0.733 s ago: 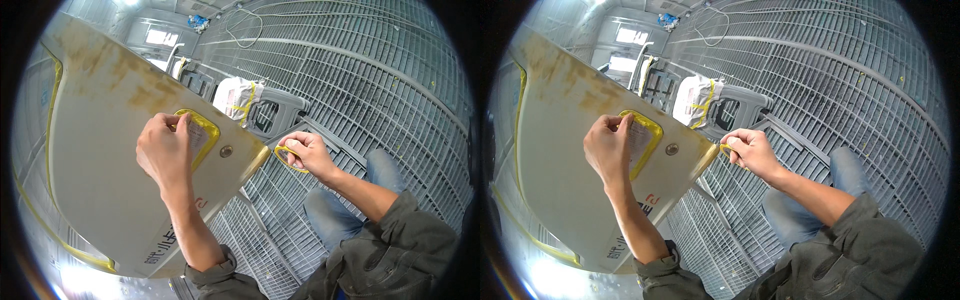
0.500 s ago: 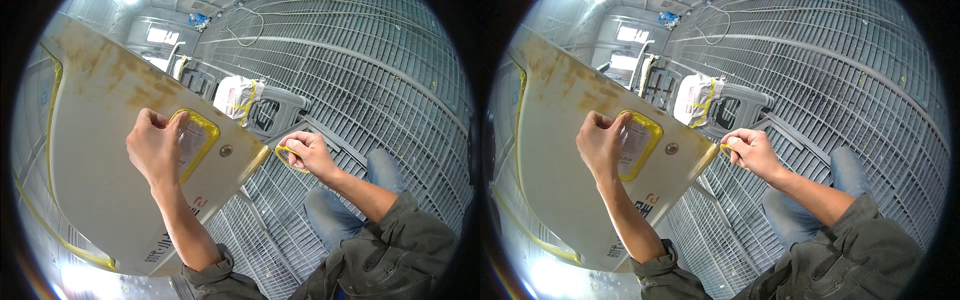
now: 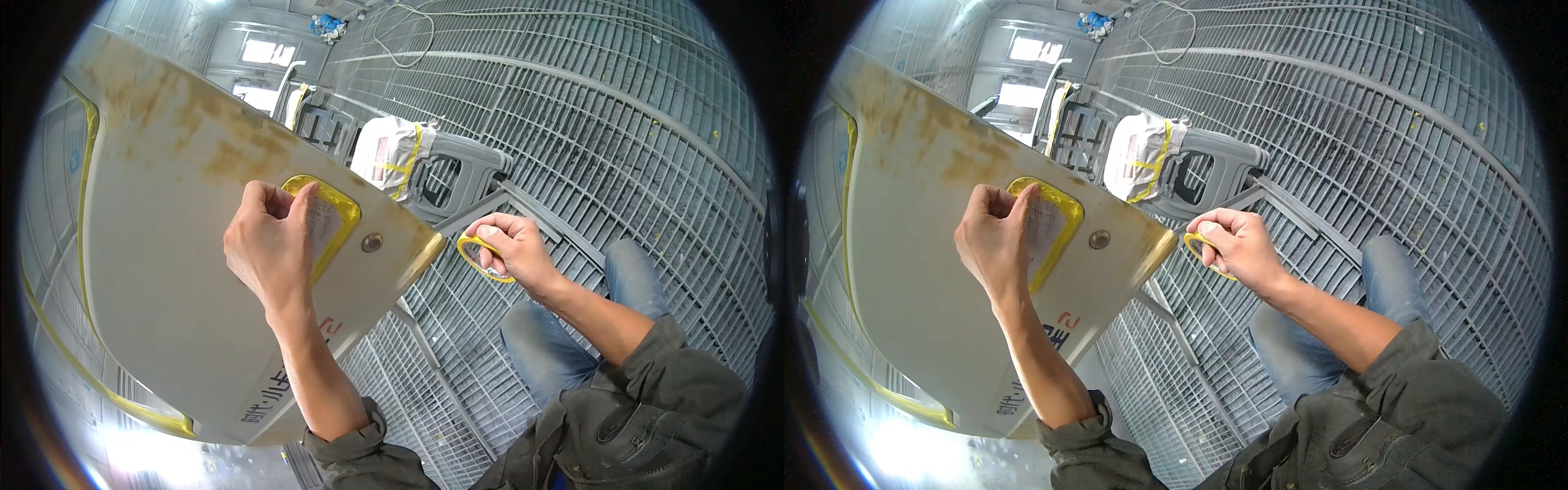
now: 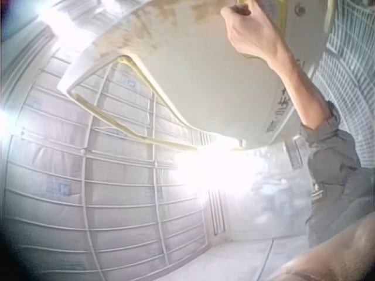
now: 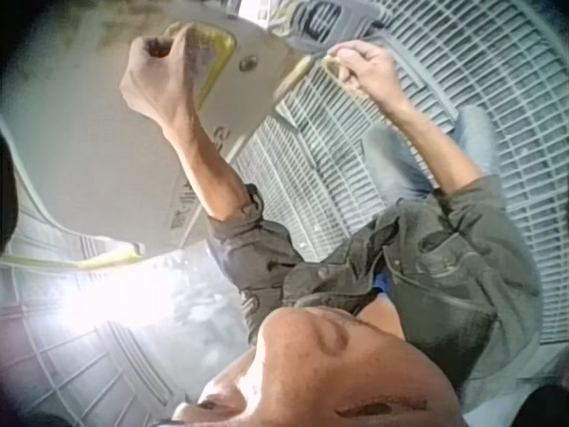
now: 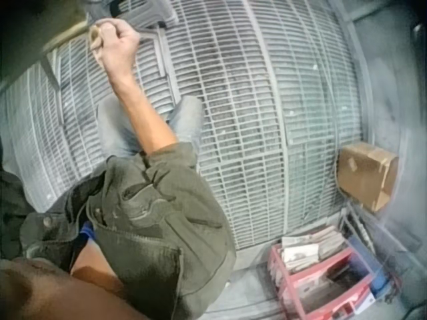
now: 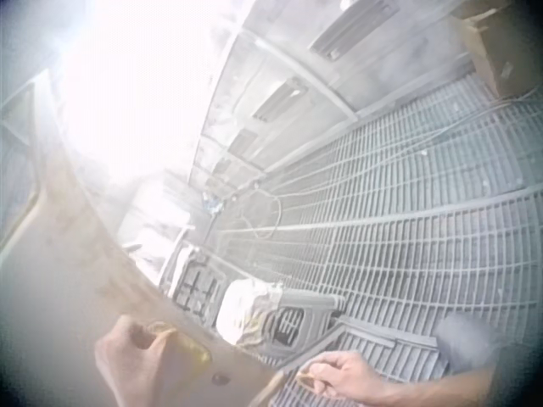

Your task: The person sits on a metal grid floor and uses yellow tape to cover a rectangular recess and a small circular area on a white vehicle door panel. They apply strips of tape over newspaper placed in the recess and smooth the tape down.

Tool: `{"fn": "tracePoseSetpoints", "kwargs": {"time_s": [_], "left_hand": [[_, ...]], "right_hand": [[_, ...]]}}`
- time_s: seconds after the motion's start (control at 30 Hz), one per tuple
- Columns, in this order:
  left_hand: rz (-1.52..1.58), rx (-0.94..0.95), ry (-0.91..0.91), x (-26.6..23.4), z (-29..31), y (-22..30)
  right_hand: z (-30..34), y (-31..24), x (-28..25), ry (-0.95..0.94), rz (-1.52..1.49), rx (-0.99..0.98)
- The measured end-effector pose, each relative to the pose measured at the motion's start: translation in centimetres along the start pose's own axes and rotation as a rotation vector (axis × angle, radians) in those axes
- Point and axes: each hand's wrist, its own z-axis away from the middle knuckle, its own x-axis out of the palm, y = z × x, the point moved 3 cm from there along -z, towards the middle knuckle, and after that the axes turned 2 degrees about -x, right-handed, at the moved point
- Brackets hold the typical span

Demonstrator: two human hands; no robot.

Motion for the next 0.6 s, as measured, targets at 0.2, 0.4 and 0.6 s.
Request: {"fn": "tracePoseSetpoints", "kwargs": {"time_s": [0.2,0.4,0.6], "left_hand": [[-0.046,0.026,0.019,-0.2,0.2,-0.5],[0.033,-0.014,0.026,-1.2,-0.5,-1.2],[0.066,-0.003,0.078,-1.8,-0.4,-1.1]], "right_hand": [[0.4,0.7,-0.1,-0.008,0.01,0.006],[0.6,-0.2,-0.9,0.017,0.068,-0.012],[1.2,-0.8,-0.6,0.022,0.071,0.016]]}}
